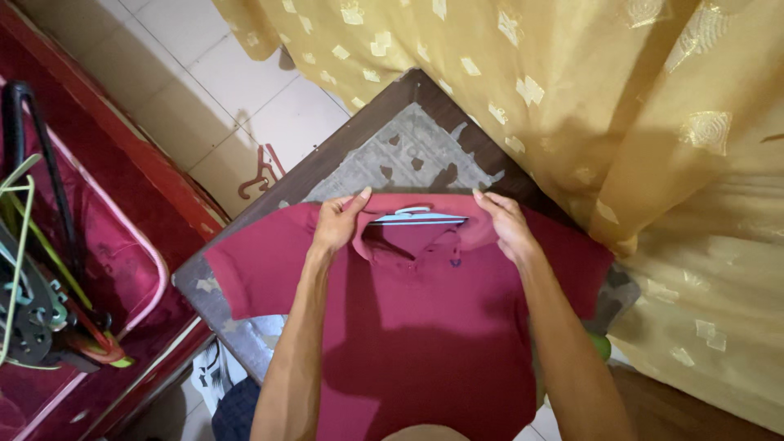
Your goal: The person uses a lint roller to clean a pink polo shirt laid on a table, then places the shirt on a hanger and hangs it in a wooden wardrobe. The person then picks up a dark plaid shirt and begins to clean it with the lint roller.
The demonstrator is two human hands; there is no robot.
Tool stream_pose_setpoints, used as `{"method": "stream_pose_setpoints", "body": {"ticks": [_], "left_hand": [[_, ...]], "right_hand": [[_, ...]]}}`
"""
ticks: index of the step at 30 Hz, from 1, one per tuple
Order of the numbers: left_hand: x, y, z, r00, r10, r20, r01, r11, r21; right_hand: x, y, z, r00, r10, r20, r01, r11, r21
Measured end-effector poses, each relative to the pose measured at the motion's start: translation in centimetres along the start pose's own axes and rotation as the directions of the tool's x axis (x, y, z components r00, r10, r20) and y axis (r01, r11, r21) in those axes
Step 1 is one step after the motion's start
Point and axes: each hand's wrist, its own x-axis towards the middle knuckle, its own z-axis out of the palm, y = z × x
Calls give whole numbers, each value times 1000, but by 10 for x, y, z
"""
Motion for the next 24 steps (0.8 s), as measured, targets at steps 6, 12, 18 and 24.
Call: {"method": "stream_pose_setpoints", "body": {"ticks": [6, 12, 18, 24], "left_hand": [[11, 0, -26, 973, -212, 88, 203, 973, 107], [20, 3, -45, 953, -259, 155, 212, 941, 264], [0, 20, -23, 991, -100, -84, 130, 837, 532], [-47, 45, 12, 979, 182, -95, -29, 581, 813]], "right_hand": [[1, 4, 6, 997, -63, -36, 67, 990, 123], [3, -9, 16, 993, 23, -112, 7, 964, 266], [12, -5, 21, 986, -90, -139, 113, 979, 172], [-10, -11, 32, 880, -462, -105, 366, 804, -469]]}}
